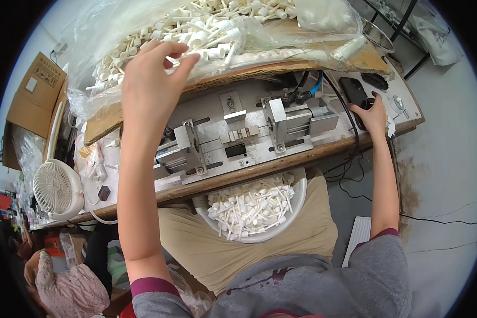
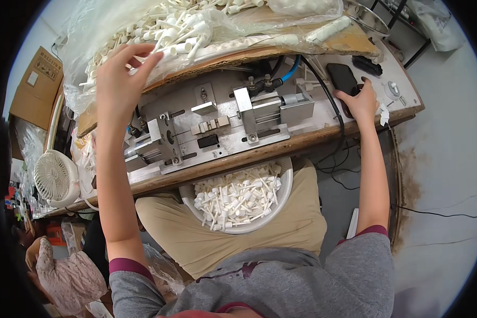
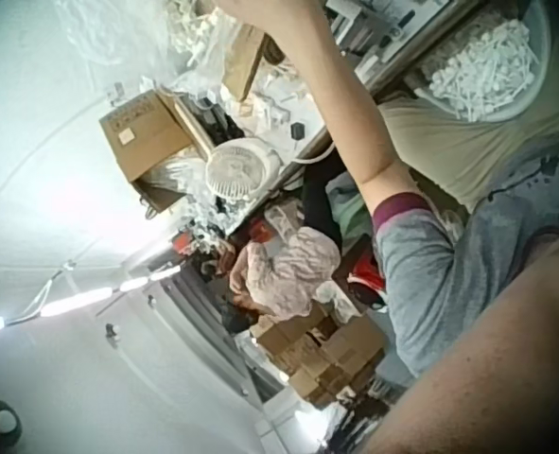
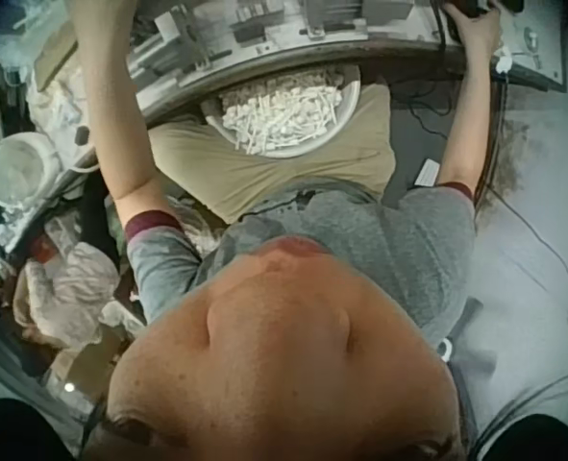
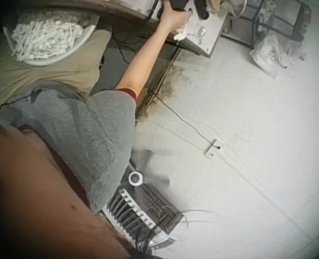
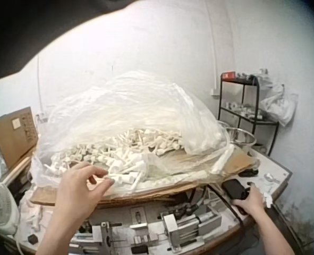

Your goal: The person is using an industrial machine to press-fit or assemble white plastic components.

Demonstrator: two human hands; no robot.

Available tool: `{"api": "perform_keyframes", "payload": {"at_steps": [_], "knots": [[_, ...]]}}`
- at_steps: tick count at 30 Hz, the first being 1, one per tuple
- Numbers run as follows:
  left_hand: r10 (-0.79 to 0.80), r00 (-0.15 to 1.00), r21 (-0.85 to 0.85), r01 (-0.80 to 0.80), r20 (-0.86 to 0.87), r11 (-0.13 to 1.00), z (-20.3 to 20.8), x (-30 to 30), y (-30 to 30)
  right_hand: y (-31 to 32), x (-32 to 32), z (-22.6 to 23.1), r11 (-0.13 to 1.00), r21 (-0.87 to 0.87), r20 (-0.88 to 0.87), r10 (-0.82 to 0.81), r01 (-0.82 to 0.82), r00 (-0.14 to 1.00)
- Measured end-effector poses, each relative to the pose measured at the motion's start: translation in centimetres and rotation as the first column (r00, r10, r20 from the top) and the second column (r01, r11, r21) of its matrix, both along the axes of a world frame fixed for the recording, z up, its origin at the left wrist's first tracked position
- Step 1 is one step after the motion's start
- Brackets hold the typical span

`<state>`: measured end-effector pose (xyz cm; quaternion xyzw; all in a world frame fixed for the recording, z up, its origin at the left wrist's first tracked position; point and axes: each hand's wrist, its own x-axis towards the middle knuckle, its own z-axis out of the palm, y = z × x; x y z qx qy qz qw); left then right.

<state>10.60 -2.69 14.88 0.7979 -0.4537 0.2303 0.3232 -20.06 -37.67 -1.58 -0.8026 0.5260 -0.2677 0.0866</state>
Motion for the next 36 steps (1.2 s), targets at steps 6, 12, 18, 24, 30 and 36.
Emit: {"api": "perform_keyframes", "payload": {"at_steps": [6,12,18,24,30,36], "knots": [[0.099,0.974,0.149,-0.069,-0.205,0.986,-1.4,1.4,-2.2,-0.9,0.2,0.8,0.994,0.111,0.023,-0.028,0.025,0.999],[-0.029,0.961,-0.069,0.011,-0.274,0.998,-0.9,0.5,-0.5,-1.0,0.0,0.6,0.994,0.106,0.067,-0.019,0.012,0.998],[-0.266,0.950,-0.256,0.219,-0.164,0.942,-1.1,-4.7,4.4,2.9,0.6,1.7,0.936,-0.343,0.288,0.182,-0.077,0.940],[-0.310,0.939,-0.025,0.310,-0.149,0.950,-5.4,-9.7,6.7,14.4,7.3,10.1,0.634,-0.604,0.220,0.715,-0.482,0.664],[-0.215,0.960,0.162,0.243,-0.177,0.956,-7.9,-11.4,6.9,17.7,16.4,11.4,0.413,-0.726,0.125,0.866,-0.549,0.485],[-0.163,0.979,0.300,0.193,-0.123,0.934,-9.4,-11.5,6.4,17.5,19.0,13.0,0.426,-0.681,0.032,0.830,-0.596,0.557]]}}
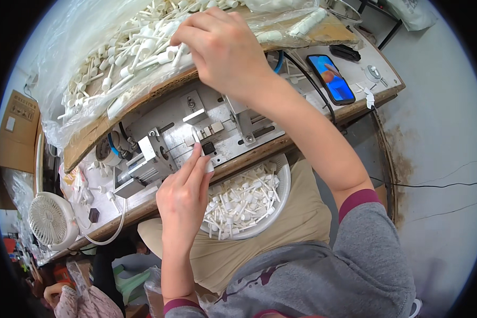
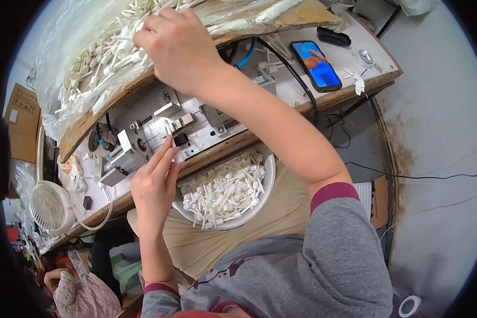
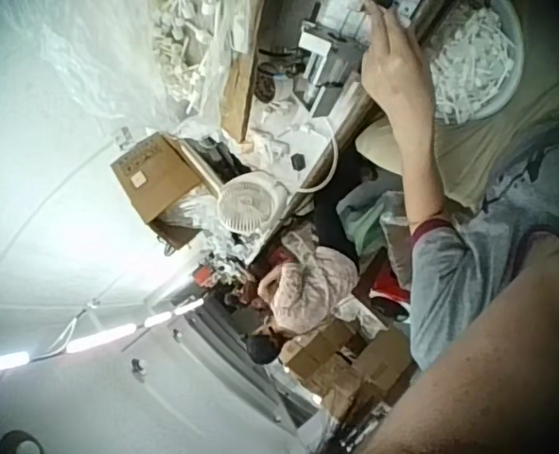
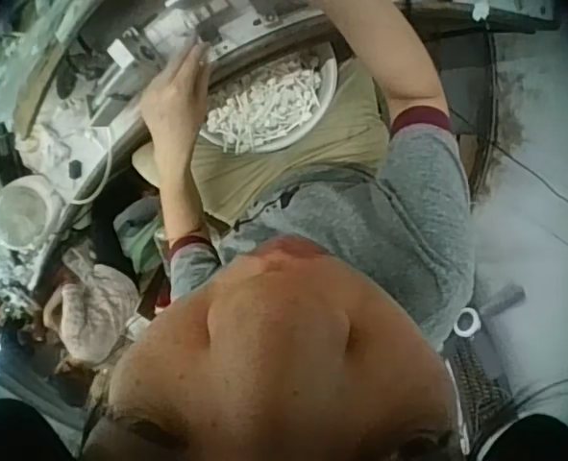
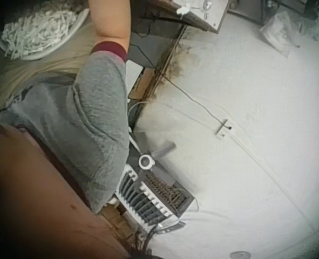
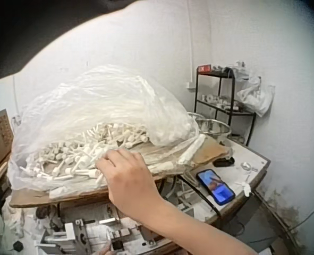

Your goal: The person is using an industrial machine to press-fit or assemble white plastic components.

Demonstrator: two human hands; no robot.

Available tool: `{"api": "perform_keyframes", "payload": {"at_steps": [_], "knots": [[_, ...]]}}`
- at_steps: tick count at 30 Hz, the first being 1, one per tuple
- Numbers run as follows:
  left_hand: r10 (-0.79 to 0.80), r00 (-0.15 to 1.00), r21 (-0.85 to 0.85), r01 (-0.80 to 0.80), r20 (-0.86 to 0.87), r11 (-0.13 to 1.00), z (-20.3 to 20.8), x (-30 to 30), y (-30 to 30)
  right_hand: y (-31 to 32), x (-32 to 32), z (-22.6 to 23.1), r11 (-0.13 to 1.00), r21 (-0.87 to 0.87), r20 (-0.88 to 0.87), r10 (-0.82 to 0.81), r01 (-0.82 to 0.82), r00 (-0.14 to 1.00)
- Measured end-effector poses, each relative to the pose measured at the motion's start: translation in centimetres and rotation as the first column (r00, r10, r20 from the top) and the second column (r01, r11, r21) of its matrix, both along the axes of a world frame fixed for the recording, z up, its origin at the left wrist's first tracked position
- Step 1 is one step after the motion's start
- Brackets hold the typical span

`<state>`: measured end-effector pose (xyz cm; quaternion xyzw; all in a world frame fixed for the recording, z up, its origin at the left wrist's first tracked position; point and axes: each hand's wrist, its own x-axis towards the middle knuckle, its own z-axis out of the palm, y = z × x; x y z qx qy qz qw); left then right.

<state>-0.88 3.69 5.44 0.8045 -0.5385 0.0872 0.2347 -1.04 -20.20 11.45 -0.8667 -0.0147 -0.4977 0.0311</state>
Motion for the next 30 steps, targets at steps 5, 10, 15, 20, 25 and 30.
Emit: {"api": "perform_keyframes", "payload": {"at_steps": [5,10,15,20,25,30], "knots": [[0.015,0.997,0.024,-0.016,0.075,1.000,0.4,0.0,-0.8,-2.7,2.6,0.8,0.983,-0.165,-0.241,0.033,-0.074,0.970],[-0.030,0.998,0.079,0.026,0.048,0.997,0.9,0.8,-1.1,-3.6,4.4,3.4,0.909,-0.397,-0.385,-0.041,-0.125,0.922],[-0.025,1.000,0.082,0.024,0.017,0.996,0.9,0.9,-1.1,-3.3,4.0,3.0,0.867,-0.398,-0.225,0.223,-0.298,0.949],[-0.018,1.000,0.105,0.018,-0.008,0.994,1.0,0.8,-1.4,-4.2,2.4,3.5,0.774,0.609,-0.134,0.313,-0.171,0.940],[-0.024,0.999,0.074,0.026,-0.027,0.997,0.9,0.9,-1.3,-3.4,-0.5,3.8,0.230,0.971,-0.057,0.472,-0.061,0.880],[-0.033,0.973,-0.208,-0.016,-0.227,0.978,1.3,0.8,-1.0,2.1,-4.2,1.7,0.177,0.984,-0.120,0.604,0.014,0.788]]}}
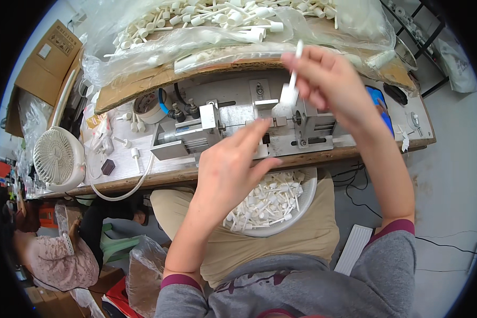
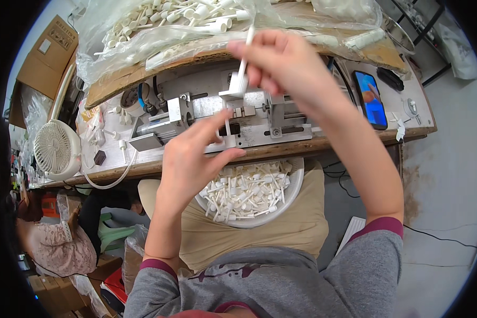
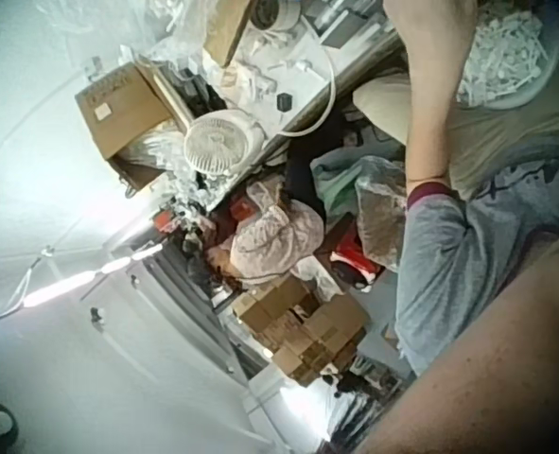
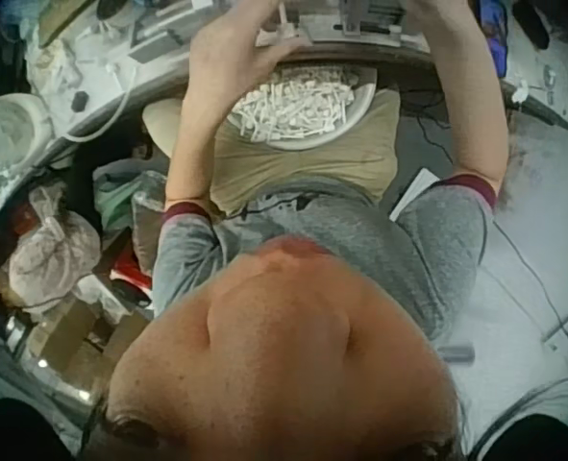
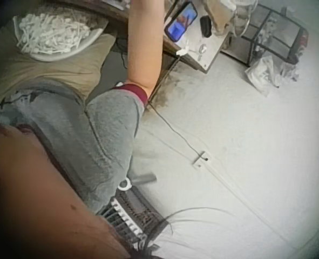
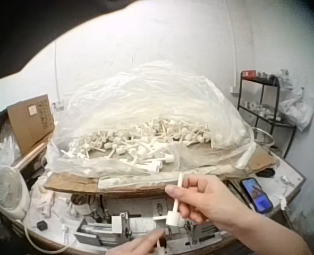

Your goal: The person is using an industrial machine to press-fit or assemble white plastic components.

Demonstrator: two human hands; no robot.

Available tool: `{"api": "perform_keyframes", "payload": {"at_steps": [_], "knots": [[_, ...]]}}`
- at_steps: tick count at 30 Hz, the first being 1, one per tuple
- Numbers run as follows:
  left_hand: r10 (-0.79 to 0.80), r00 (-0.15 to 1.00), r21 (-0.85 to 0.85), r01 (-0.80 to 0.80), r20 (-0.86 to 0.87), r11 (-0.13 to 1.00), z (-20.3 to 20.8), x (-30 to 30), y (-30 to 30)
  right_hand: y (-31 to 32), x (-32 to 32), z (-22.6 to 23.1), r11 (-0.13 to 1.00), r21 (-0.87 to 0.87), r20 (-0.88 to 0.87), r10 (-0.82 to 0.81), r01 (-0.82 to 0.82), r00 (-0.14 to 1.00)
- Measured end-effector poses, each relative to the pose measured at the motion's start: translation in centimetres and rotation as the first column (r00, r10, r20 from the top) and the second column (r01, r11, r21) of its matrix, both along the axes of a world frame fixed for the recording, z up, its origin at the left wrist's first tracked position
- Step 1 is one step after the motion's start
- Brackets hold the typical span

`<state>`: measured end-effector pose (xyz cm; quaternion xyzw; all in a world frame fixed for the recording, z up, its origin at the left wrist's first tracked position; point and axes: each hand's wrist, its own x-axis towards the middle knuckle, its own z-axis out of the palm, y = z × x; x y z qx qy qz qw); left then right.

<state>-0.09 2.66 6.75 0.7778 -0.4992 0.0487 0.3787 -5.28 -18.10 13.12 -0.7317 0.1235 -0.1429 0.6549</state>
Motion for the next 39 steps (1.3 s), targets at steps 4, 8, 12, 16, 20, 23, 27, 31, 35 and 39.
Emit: {"api": "perform_keyframes", "payload": {"at_steps": [4,8,12,16,20,23,27,31,35,39], "knots": [[-0.102,0.986,-0.392,0.041,-0.135,0.919,1.7,0.3,-0.1,2.8,-0.8,-1.0,0.954,0.202,-0.086,0.243,-0.222,0.966],[-0.001,0.993,-0.328,-0.038,-0.116,0.944,3.0,-0.2,1.4,1.5,2.4,0.7,0.940,-0.333,0.221,-0.005,0.081,0.975],[0.013,1.000,-0.149,-0.013,0.000,0.989,-0.1,-0.8,1.3,-4.5,9.0,1.1,0.245,-0.820,0.557,0.131,0.518,0.820],[0.035,0.972,0.062,-0.050,0.231,0.997,-2.6,-1.1,0.9,-5.2,10.6,0.4,0.204,-0.910,0.393,0.158,0.360,0.906],[0.018,0.945,0.137,-0.066,0.326,0.988,-2.5,-0.6,0.4,-3.4,6.9,1.5,0.157,-0.927,0.364,0.170,0.340,0.916],[0.009,0.947,0.135,-0.055,0.321,0.989,-2.1,-0.1,-0.2,-2.7,4.5,2.0,0.285,-0.932,0.257,0.079,0.225,0.963],[-0.012,0.950,0.161,-0.040,0.311,0.986,-2.0,0.1,-0.3,-2.5,2.0,1.3,0.525,-0.846,0.160,0.091,0.090,0.983],[-0.098,0.985,0.136,0.079,0.144,0.988,0.2,1.2,0.1,-0.3,-1.8,-0.4,0.784,-0.617,0.163,0.040,0.070,0.986],[-0.046,0.980,-0.272,0.098,0.192,0.957,4.6,4.9,-2.1,3.3,-5.1,-4.2,0.569,-0.794,0.328,0.108,0.212,0.938],[0.167,0.951,-0.113,-0.142,0.260,0.983,9.2,8.0,-5.9,5.8,-5.5,-7.9,0.412,-0.884,0.303,0.142,0.222,0.942]]}}
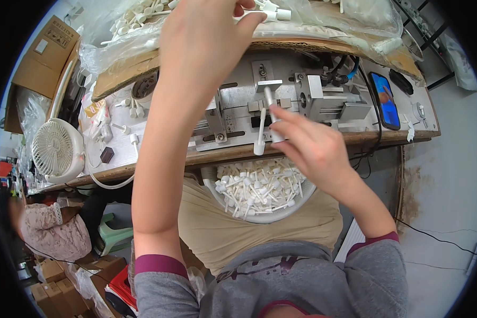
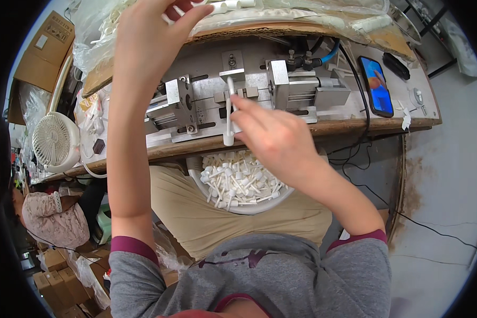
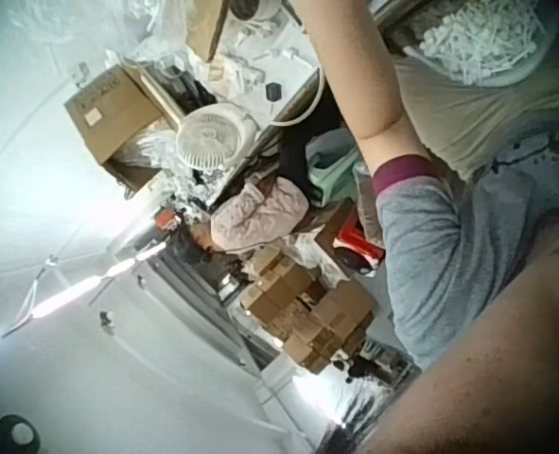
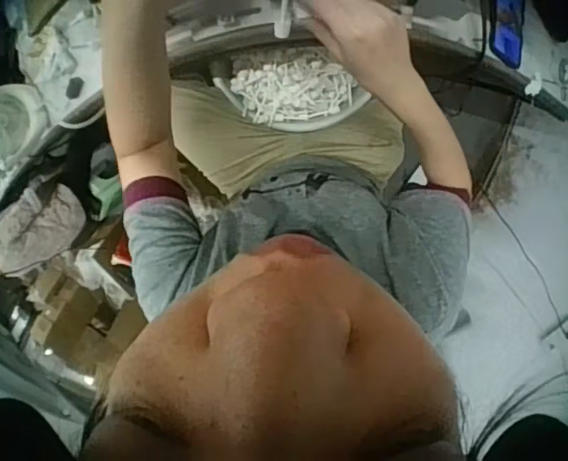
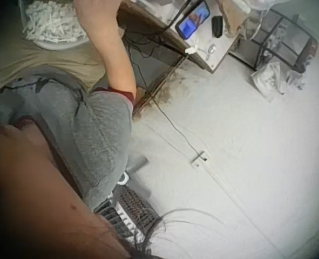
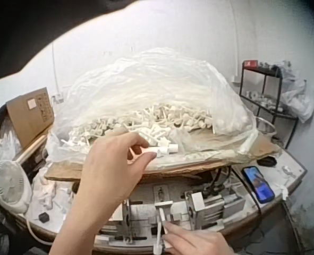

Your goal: The person is using an industrial machine to press-fit or assemble white plastic components.

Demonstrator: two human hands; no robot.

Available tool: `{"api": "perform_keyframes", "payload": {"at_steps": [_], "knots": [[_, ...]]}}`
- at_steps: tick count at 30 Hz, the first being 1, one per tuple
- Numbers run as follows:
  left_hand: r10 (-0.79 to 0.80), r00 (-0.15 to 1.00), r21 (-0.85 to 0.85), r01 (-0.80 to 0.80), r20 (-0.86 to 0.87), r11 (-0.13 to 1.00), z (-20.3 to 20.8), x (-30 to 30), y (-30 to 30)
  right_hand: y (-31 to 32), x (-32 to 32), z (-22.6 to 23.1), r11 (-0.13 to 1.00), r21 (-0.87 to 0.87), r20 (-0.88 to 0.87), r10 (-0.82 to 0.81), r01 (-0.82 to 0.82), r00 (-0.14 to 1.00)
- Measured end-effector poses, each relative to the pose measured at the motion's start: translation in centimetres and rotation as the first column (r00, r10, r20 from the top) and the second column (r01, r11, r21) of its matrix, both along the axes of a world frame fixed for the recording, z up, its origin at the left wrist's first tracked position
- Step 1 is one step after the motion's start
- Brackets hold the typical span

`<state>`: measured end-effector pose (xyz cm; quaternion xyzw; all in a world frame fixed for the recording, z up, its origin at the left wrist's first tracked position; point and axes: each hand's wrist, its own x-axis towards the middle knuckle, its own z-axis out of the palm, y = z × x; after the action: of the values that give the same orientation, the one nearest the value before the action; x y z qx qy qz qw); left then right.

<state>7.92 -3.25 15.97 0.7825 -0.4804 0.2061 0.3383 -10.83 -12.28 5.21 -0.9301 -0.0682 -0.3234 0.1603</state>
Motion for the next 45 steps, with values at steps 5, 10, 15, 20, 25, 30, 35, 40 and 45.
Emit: {"api": "perform_keyframes", "payload": {"at_steps": [5,10,15,20,25,30,35,40,45], "knots": [[0.171,0.984,0.348,-0.142,-0.052,0.927,-0.1,2.8,-3.3,1.8,0.7,-1.1,0.980,-0.171,-0.199,-0.134,0.100,0.971],[0.043,0.961,0.119,-0.010,-0.274,0.993,0.4,1.7,-1.6,0.9,1.7,-0.7,0.985,-0.159,-0.230,-0.101,0.065,0.968],[-0.082,0.995,-0.160,0.073,-0.055,0.984,-2.9,2.0,-0.3,1.1,1.8,-0.2,0.985,-0.165,-0.289,-0.099,0.053,0.952],[-0.123,0.988,-0.050,0.119,-0.096,0.992,-3.7,2.0,-0.7,-0.7,2.5,3.1,0.996,0.091,-0.190,0.030,-0.012,0.981],[-0.165,0.983,-0.066,0.170,0.075,0.983,-3.7,0.5,1.2,-4.9,7.4,7.4,0.922,0.381,0.196,-0.155,0.071,0.968],[-0.263,0.965,-0.114,0.262,0.007,0.958,-5.4,-5.5,4.4,-8.7,11.9,8.0,0.970,0.153,-0.039,-0.186,0.190,0.982],[-0.131,0.991,0.049,0.129,0.034,0.990,-10.7,-7.7,6.5,-6.5,11.1,9.4,0.959,0.246,-0.125,-0.116,0.144,0.985],[-0.134,0.988,0.222,0.112,0.083,0.968,-11.8,-8.0,5.6,-7.2,10.6,8.0,0.993,0.089,-0.069,-0.066,0.072,0.995],[-0.128,0.991,0.232,0.119,0.027,0.965,-11.5,-7.8,5.2,-8.9,9.9,8.2,0.972,0.233,-0.121,0.059,-0.030,0.991]]}}
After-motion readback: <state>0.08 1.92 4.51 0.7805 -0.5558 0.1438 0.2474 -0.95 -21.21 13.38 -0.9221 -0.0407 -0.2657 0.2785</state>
